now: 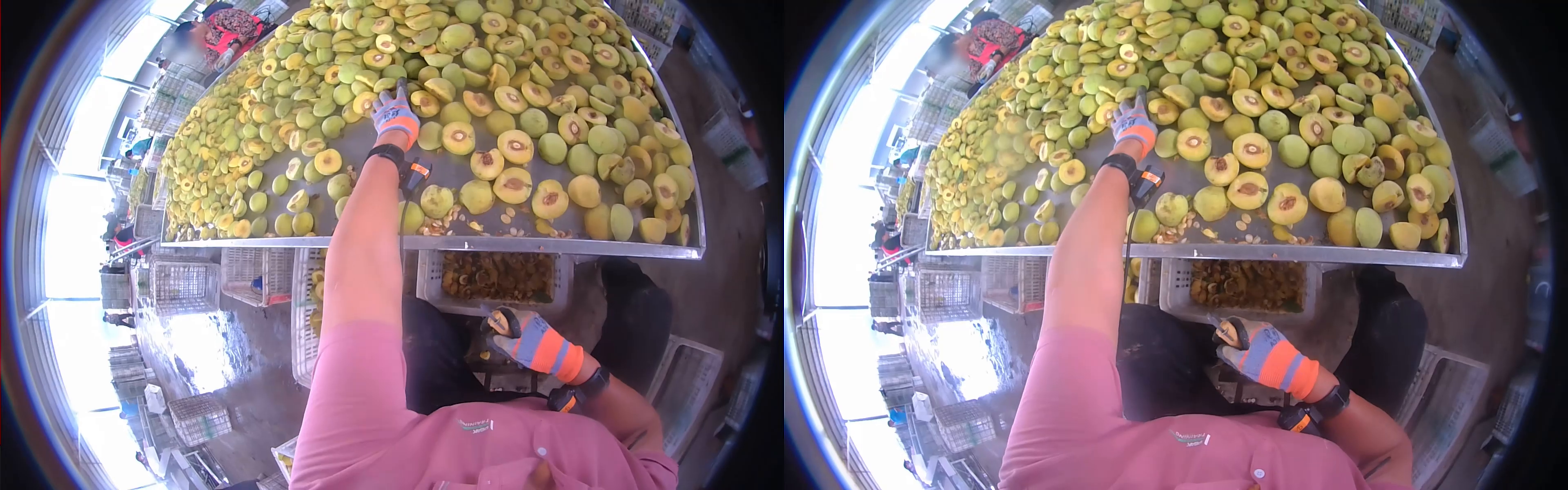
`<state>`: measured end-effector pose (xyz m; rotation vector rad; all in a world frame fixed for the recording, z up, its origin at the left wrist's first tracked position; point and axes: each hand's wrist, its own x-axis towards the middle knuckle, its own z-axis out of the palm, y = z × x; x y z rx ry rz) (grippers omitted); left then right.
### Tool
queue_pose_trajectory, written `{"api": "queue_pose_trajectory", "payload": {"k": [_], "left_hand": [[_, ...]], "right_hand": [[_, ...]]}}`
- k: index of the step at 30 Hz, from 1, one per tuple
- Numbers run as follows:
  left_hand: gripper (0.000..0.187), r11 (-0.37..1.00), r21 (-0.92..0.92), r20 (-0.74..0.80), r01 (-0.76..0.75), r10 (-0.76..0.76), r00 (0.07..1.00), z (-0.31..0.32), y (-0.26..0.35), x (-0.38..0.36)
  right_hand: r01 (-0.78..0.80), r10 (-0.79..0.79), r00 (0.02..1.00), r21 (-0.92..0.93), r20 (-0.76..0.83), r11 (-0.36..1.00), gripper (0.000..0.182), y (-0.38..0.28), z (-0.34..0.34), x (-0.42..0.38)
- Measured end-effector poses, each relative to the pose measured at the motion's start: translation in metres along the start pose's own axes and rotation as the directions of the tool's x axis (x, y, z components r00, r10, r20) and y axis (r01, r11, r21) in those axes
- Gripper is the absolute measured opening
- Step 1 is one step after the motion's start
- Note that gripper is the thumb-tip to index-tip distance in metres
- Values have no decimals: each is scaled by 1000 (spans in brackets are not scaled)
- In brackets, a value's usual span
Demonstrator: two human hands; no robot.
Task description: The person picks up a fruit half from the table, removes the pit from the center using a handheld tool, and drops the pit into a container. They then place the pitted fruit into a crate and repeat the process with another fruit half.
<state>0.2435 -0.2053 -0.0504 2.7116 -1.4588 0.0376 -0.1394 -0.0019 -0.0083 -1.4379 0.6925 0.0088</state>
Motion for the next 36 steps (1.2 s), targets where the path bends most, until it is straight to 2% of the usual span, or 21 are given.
{"api": "queue_pose_trajectory", "payload": {"k": [1, 5, 8, 9, 11, 12, 13, 15, 17, 20, 21, 24, 25, 27, 28, 29, 31, 32, 33, 34, 36], "left_hand": [[87, 998, -60, 92, 37, -31, 995, -3, 2, 6], [91, 973, -230, 112, 21, 5, 994, 1, 1, 13], [91, 908, -379, -28, -180, 183, 983, 11, -24, 4], [78, 920, -272, -160, -281, 245, 956, 13, -34, -2], [57, 978, -123, -199, -171, 145, 969, -14, -46, -26], [44, 999, 44, -304, 12, 2, 953, -27, -47, -42], [43, 972, 197, -301, 130, -66, 951, -36, -56, -50], [45, 893, 392, -233, 220, -135, 963, -40, -88, -61], [53, 886, 320, -113, 335, -316, 942, -35, -119, -66], [65, 927, 151, -30, 343, -343, 939, -33, -128, -79], [77, 941, 132, -41, 311, -308, 950, -28, -131, -76], [86, 961, -243, 24, 132, -130, 991, -7, -141, -61], [81, 972, -221, -42, 81, -92, 995, 7, -133, -55], [67, 948, -317, -40, -10, -3, 999, -18, -88, -74], [59, 930, -364, -39, -52, 40, 998, -26, -73, -82], [46, 886, -447, -171, -119, 46, 984, -19, -67, -80], [35, 488, -866, 88, 111, -69, 994, -36, -52, -89], [30, 215, -945, 239, 247, -64, 969, -50, -40, -97], [21, 58, -961, 274, 271, 42, 961, -65, -32, -113], [19, -64, -962, 259, 265, 90, 962, -73, -19, -129], [19, -135, -977, 135, 163, 193, 972, -86, 3, -163]], "right_hand": [[4, -4, 1000, -23, 6, 1000, 26, 0, -1, 2], [-10, 12, 999, -62, 42, 998, 25, 2, 4, 2], [29, -26, 999, -97, 32, 995, 25, -4, 2, 1], [46, -43, 999, -114, 29, 992, 25, -5, 2, -1], [26, -21, 999, -140, 36, 990, 26, 5, 5, 0], [18, -13, 999, -153, 34, 988, 27, 10, 6, 2], [46, -43, 999, -155, 18, 987, 28, 13, 7, 2], [99, -103, 994, -163, -21, 982, 30, 20, 9, 2], [124, -136, 990, -252, -30, 960, 35, 37, 13, 5], [128, -145, 989, -303, -34, 944, 43, 45, 15, 4], [122, -137, 990, -300, -29, 946, 45, 46, 16, 4], [92, -100, 995, -289, -13, 953, 48, 46, 16, 3], [76, -82, 997, -288, -9, 954, 48, 44, 16, 2], [13, -15, 1000, -299, -5, 954, 48, 34, 15, -2], [46, -56, 998, -284, -29, 958, 46, 34, 14, -3], [79, -96, 994, -270, -51, 960, 44, 35, 13, -1], [129, -146, 985, -169, -89, 977, 37, 28, 8, -3], [144, -152, 982, -79, -109, 986, 32, 15, 0, -8], [157, -154, 979, 13, -131, 988, 28, 6, -6, -11], [196, -173, 971, 132, -163, 972, 25, 6, -9, -10], [283, -206, 949, 357, -238, 890, 22, 8, -13, -4]]}}
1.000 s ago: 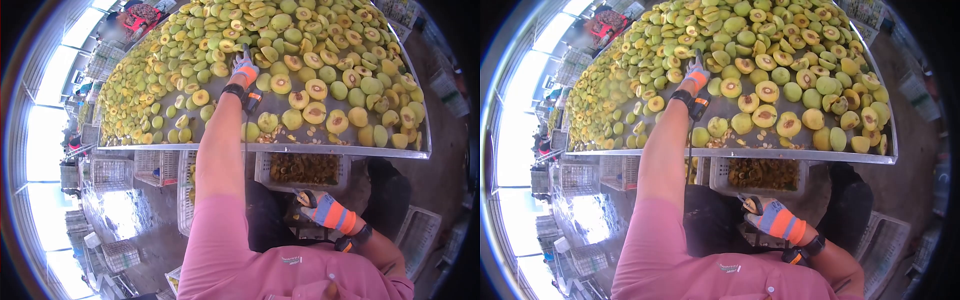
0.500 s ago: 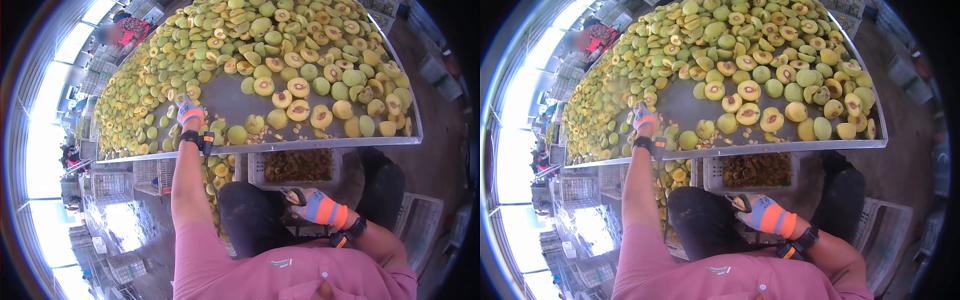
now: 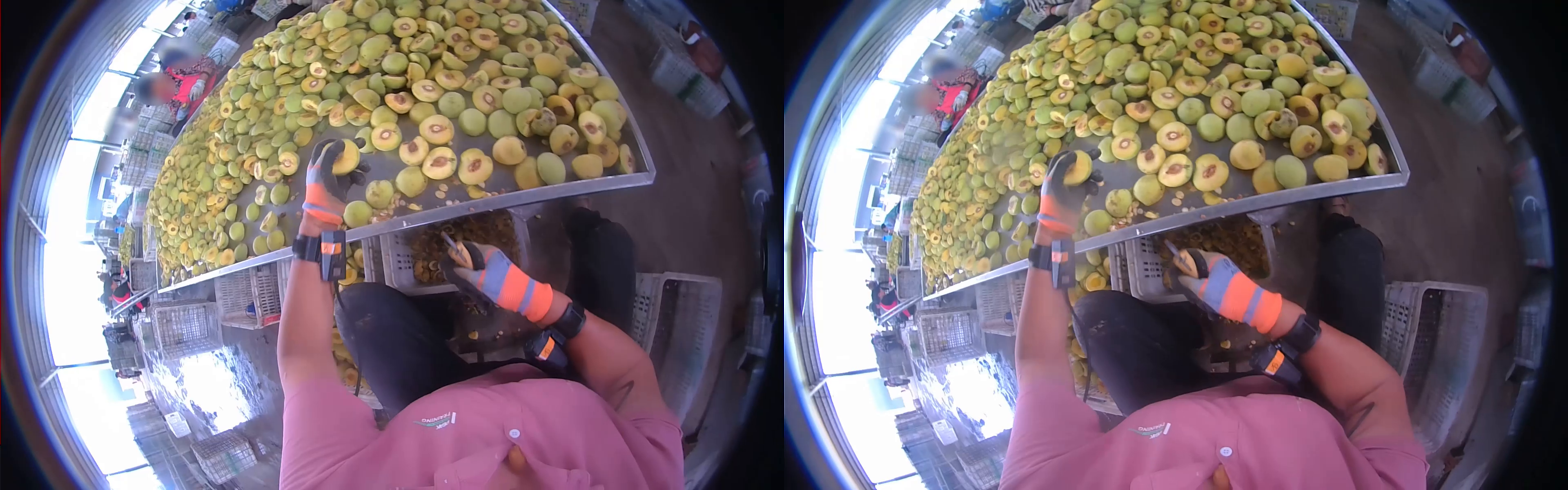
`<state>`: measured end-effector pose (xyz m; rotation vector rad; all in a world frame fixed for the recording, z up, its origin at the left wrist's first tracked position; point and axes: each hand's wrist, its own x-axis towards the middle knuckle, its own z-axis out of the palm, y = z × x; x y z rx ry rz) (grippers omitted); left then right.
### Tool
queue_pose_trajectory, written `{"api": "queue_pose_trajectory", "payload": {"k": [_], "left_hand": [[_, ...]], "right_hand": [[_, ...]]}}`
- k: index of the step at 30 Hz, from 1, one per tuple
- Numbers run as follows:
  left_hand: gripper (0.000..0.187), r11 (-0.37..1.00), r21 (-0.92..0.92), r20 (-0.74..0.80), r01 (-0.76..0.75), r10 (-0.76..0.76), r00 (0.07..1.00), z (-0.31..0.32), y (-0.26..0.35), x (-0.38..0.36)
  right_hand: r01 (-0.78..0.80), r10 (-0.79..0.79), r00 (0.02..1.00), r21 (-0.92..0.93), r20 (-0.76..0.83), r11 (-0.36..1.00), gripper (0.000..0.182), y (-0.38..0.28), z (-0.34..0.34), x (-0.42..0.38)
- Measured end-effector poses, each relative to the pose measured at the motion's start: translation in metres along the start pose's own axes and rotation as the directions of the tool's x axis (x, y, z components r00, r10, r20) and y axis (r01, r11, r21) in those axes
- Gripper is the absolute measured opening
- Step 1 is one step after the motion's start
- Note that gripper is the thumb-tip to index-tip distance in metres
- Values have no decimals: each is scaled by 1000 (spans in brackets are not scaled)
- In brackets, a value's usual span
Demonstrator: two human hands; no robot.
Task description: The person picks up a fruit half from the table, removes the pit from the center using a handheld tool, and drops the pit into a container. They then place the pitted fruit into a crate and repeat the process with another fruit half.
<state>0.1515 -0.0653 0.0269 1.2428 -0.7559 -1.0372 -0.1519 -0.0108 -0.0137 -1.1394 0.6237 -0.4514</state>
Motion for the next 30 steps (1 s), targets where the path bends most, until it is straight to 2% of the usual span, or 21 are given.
{"api": "queue_pose_trajectory", "payload": {"k": [3, 5, 8, 9, 10, 11, 13, 14, 15, 16, 17, 20, 21, 23, 24, 26, 27, 30], "left_hand": [[26, 972, -205, 69, 115, -103, 992, 27, -2, -36], [35, 986, -160, 69, 45, -34, 997, 42, -6, -60], [45, 997, 30, -18, -75, 75, 997, 71, -10, -87], [45, 996, 48, -4, -77, 78, 997, 80, -7, -95], [44, 976, 160, 35, -145, 141, 989, 84, -9, -98], [43, 940, 266, 73, -216, 203, 976, 88, -12, -101], [41, 664, 582, 264, -469, 391, 882, 93, -20, -101], [30, 669, 576, 279, -469, 378, 883, 97, -21, -101], [29, 674, 571, 293, -469, 365, 883, 101, -22, -101], [39, 679, 566, 306, -468, 353, 884, 106, -21, -102], [31, 714, 537, 281, -448, 350, 894, 110, -25, -102], [20, 772, 473, 217, -424, 364, 905, 100, -39, -88], [25, 821, 475, 126, -317, 293, 948, 88, -38, -83], [23, 858, 482, -54, -179, 233, 971, 54, -34, -65], [21, 876, 470, -140, -109, 196, 971, 35, -33, -54], [20, 812, 579, -315, 77, 136, 939, -15, -31, -24], [20, 796, 604, -290, 32, 182, 940, -40, -35, -6], [22, 722, 689, -245, -57, 307, 920, -112, -57, 57]], "right_hand": [[86, -81, 996, 150, -41, 985, 20, -3, -6, 8], [105, -100, 994, 98, -53, 990, 19, -8, -11, 13], [128, -131, 985, -36, -113, 991, 23, -8, -18, 21], [114, -128, 979, -95, -159, 989, 27, 6, -20, 31], [96, -127, 971, -154, -203, 983, 32, 8, -21, 35], [89, -106, 979, -105, -171, 991, 37, 10, -24, 36], [162, -204, 969, -264, -139, 951, 28, 12, -25, 39], [198, -250, 961, -341, -115, 919, 25, 11, -24, 39], [169, -214, 969, -300, -123, 939, 26, 11, -24, 38], [139, -177, 976, -258, -129, 956, 26, 5, -22, 35], [110, -141, 981, -217, -130, 970, 27, 2, -21, 32], [285, -369, 901, -329, -228, 900, 32, 20, -22, 40], [243, -317, 926, -321, -204, 916, 31, 20, -23, 40], [146, -208, 964, -323, -165, 935, 30, -6, -29, 22], [142, -204, 963, -314, -177, 939, 29, -8, -29, 19], [129, -196, 957, -291, -214, 948, 28, -10, -26, 14], [132, -180, 968, -252, -175, 959, 27, -13, -24, 12], [152, -197, 976, -372, -87, 916, 26, -5, -23, 13]]}}
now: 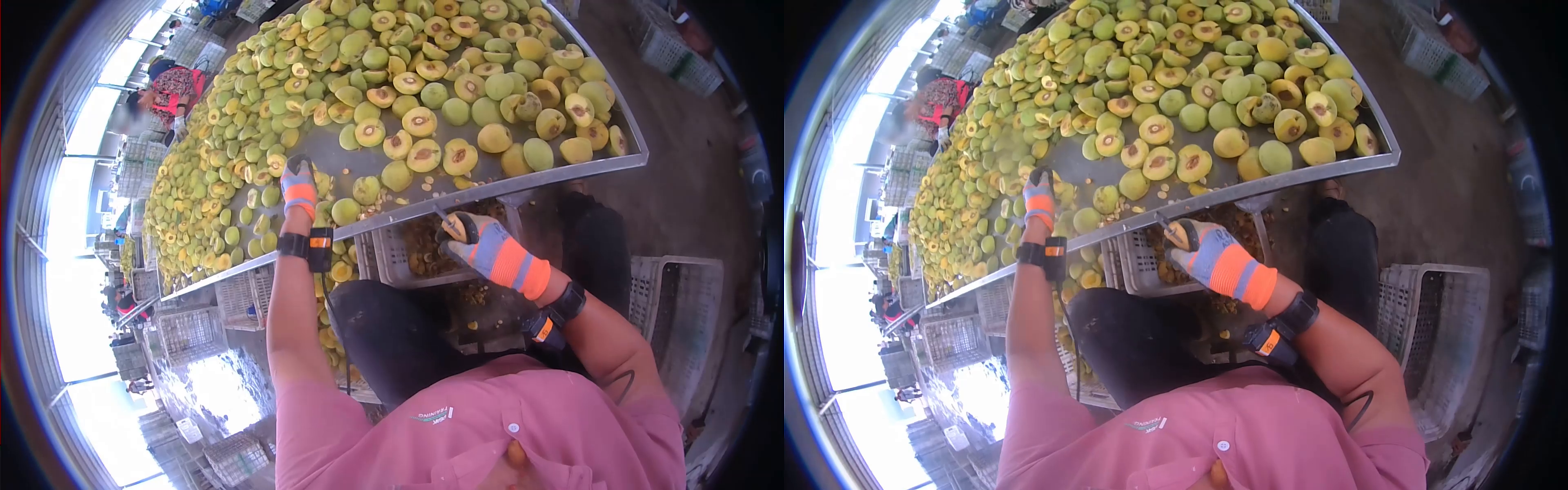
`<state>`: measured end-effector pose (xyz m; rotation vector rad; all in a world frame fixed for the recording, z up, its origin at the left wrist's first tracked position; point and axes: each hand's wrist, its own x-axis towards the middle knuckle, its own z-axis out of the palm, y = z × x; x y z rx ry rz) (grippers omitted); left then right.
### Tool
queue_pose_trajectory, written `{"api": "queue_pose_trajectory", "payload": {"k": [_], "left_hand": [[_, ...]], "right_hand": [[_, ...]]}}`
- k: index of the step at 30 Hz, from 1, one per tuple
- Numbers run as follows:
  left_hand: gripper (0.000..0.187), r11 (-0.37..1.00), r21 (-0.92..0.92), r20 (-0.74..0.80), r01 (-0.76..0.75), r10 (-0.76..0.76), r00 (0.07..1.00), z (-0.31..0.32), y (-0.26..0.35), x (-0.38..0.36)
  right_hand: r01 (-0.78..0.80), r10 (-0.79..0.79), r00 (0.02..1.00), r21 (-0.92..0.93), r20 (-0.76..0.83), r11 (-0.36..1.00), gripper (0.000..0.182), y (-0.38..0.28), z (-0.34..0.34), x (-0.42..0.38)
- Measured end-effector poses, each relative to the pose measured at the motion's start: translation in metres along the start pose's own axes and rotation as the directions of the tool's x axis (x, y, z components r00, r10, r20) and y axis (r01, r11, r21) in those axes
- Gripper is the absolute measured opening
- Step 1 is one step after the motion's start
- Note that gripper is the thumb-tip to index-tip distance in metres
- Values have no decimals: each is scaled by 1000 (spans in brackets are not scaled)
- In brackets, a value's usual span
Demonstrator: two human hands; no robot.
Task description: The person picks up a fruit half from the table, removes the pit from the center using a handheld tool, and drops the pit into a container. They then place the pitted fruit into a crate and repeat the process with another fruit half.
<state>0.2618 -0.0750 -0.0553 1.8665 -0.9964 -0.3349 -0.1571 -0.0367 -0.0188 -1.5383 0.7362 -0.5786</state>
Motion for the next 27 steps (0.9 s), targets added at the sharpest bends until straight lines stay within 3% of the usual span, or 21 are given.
{"api": "queue_pose_trajectory", "payload": {"k": [3, 6, 7, 10, 11, 14, 16, 17, 18, 20, 22, 23, 24, 25, 26, 27], "left_hand": [[31, 974, 200, -83, -104, 123, 989, 7, -37, 58], [40, 725, 684, -134, -77, 230, 964, 23, 32, 53], [53, 756, 654, -122, -19, 130, 984, 29, 42, 60], [61, 874, 485, -34, 45, -32, 999, 57, 31, 95], [67, 851, 520, 2, 73, -86, 996, 66, 32, 102], [67, 917, 368, 12, 151, -167, 986, 90, 7, 134], [47, 671, 719, 258, -180, -18, 966, 92, -37, 167], [42, 409, 832, 425, -375, -35, 904, 85, -11, 159], [37, 110, 827, 562, -552, -102, 821, 81, 18, 151], [32, 166, 760, 618, -629, 118, 778, 68, 15, 139], [36, 129, 845, 531, -519, -96, 842, 73, 29, 125], [44, 163, 841, 536, -515, -134, 833, 75, 36, 117], [45, 529, 780, 396, -335, -1, 918, 77, 41, 105], [46, 823, 544, 206, -163, 57, 977, 84, 22, 100], [47, 983, 180, 8, -31, 30, 1000, 95, -3, 98], [41, 995, -9, -193, -97, 94, 977, 104, -46, 116]], "right_hand": [[-99, 97, 995, 44, 31, 994, 25, -9, -1, 0], [-165, 161, 986, 88, 48, 982, 23, -17, -4, 0], [-192, 186, 980, 109, 68, 975, 22, -20, -5, 0], [-208, 200, 976, 90, 91, 974, 20, -31, -11, -1], [-249, 239, 965, 86, 112, 965, 19, -33, -12, -1], [-274, 260, 958, 125, 117, 953, 18, -32, -12, 0], [-239, 226, 970, 163, 95, 957, 18, -28, -10, -1], [-249, 234, 967, 162, 105, 955, 18, -29, -11, -1], [-255, 239, 964, 161, 113, 953, 18, -31, -12, 0], [-200, 187, 977, 146, 98, 969, 18, -30, -10, -2], [-83, 78, 996, 109, 53, 991, 18, -15, -2, -3], [-90, 83, 995, 131, 53, 987, 18, -12, 1, -3], [-96, 89, 995, 152, 54, 984, 18, -9, 4, -3], [-104, 96, 994, 173, 53, 979, 18, -8, 6, -4], [-89, 84, 996, 132, 43, 987, 19, -9, 5, -4], [-76, 74, 997, 91, 31, 993, 19, -11, 3, -3]]}}
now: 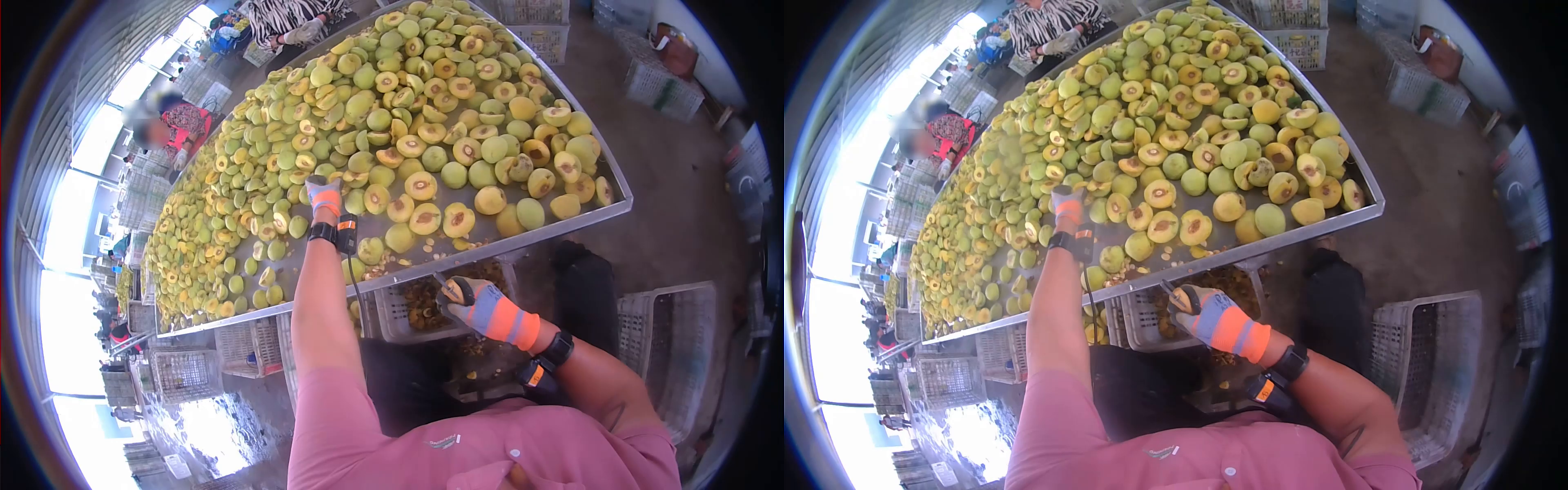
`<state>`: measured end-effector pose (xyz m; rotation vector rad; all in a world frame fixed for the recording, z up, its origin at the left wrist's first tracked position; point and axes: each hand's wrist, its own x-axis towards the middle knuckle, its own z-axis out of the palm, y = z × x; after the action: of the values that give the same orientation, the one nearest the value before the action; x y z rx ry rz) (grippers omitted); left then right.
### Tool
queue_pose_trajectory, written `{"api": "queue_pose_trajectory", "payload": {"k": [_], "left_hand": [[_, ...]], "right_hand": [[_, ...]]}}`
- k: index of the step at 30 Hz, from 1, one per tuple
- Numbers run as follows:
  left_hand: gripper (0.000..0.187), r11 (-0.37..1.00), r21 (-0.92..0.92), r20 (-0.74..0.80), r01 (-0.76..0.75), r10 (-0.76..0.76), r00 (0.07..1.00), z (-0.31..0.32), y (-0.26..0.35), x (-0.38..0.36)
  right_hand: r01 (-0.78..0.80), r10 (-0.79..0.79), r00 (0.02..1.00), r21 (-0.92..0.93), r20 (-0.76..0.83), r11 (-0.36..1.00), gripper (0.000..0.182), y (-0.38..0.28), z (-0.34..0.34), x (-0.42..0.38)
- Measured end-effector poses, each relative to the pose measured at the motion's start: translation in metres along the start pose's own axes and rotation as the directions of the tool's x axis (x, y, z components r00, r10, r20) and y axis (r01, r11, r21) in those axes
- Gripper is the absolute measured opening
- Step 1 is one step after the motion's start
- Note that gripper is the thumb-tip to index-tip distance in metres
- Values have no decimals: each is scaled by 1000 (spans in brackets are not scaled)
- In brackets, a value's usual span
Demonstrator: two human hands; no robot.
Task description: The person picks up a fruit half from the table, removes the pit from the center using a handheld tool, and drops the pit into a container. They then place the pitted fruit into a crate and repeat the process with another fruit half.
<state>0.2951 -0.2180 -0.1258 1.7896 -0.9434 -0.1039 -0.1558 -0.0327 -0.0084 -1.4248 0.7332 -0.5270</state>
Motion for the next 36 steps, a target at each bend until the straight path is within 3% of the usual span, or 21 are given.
{"api": "queue_pose_trajectory", "payload": {"k": [2, 3, 4, 7, 10, 12, 14, 17, 18, 19, 21, 24, 25, 26, 27, 28, 31, 32, 34, 35, 36], "left_hand": [[39, 989, -148, 127, -6, 25, 992, -32, 54, -23], [37, 977, -214, 185, 3, 37, 982, -61, 90, -41], [31, 901, -356, 289, 249, -147, 946, -85, 122, -60], [25, 860, -303, 403, 411, -275, 873, -146, 210, -126], [26, 813, -374, 459, 447, -256, 851, -182, 281, -200], [27, 935, -354, 436, -4, 169, 884, -195, 273, -220], [27, 922, -330, 423, 205, -50, 905, -211, 313, -250], [30, 783, -588, 363, 204, 31, 931, -232, 321, -266], [32, 876, -473, 250, -98, 240, 938, -234, 307, -271], [35, 873, -298, 123, -385, 435, 892, -236, 293, -277], [39, 648, 59, -37, -760, 762, 647, -227, 266, -284], [34, 827, -289, -147, -483, 460, 876, -223, 296, -313], [33, 838, -401, -152, -369, 336, 929, -227, 299, -320], [31, 845, -25, -158, -534, 524, 837, -236, 290, -319], [31, 845, -119, -194, -522, 495, 847, -237, 278, -317], [31, 835, -213, -227, -508, 463, 857, -234, 264, -314], [36, 801, -167, -350, -575, 497, 794, -234, 254, -312], [36, 806, -161, -352, -570, 493, 796, -236, 255, -312], [40, 781, -361, -322, -509, 408, 854, -236, 262, -312], [44, 720, -547, -268, -427, 333, 904, -236, 274, -315], [47, 699, -596, -248, -395, 308, 918, -235, 275, -316]], "right_hand": [[98, -100, 991, -34, -84, 995, 22, 21, 0, 7], [92, -78, 987, 96, -141, 991, 24, 23, 0, 9], [88, -67, 983, 118, -172, 989, 25, 20, -2, 12], [67, -30, 966, 137, -255, 988, 27, -27, 1, 18], [117, -94, 991, 301, -91, 946, 27, -53, 27, 31], [86, -90, 996, 301, 1, 950, 26, -78, 44, 32], [33, -62, 993, 280, 96, 960, 25, -100, 57, 19], [-106, 18, 981, 460, 191, 881, 25, -121, 71, -7], [-146, 30, 974, 524, 223, 839, 25, -124, 77, -13], [-187, 41, 967, 586, 253, 789, 25, -124, 83, -18], [-175, 17, 972, 676, 235, 716, 25, -121, 97, -29], [-27, -102, 986, 723, 134, 691, 25, -109, 124, -37], [53, -131, 985, 535, 110, 843, 26, -109, 126, -40], [129, -166, 982, 313, 94, 941, 27, -109, 125, -44], [200, -205, 975, 71, 85, 977, 29, -110, 121, -45], [571, -568, 818, -226, 84, 789, 31, -102, 116, -38], [422, -531, 847, -623, 12, 659, 34, -130, 91, -52], [341, -443, 896, -689, 32, 640, 32, -132, 85, -49], [451, -489, 865, -609, 116, 652, 33, -145, 82, -63], [407, -420, 900, -570, 117, 713, 34, -156, 83, -71], [355, -349, 930, -533, 116, 768, 35, -166, 84, -80]]}}
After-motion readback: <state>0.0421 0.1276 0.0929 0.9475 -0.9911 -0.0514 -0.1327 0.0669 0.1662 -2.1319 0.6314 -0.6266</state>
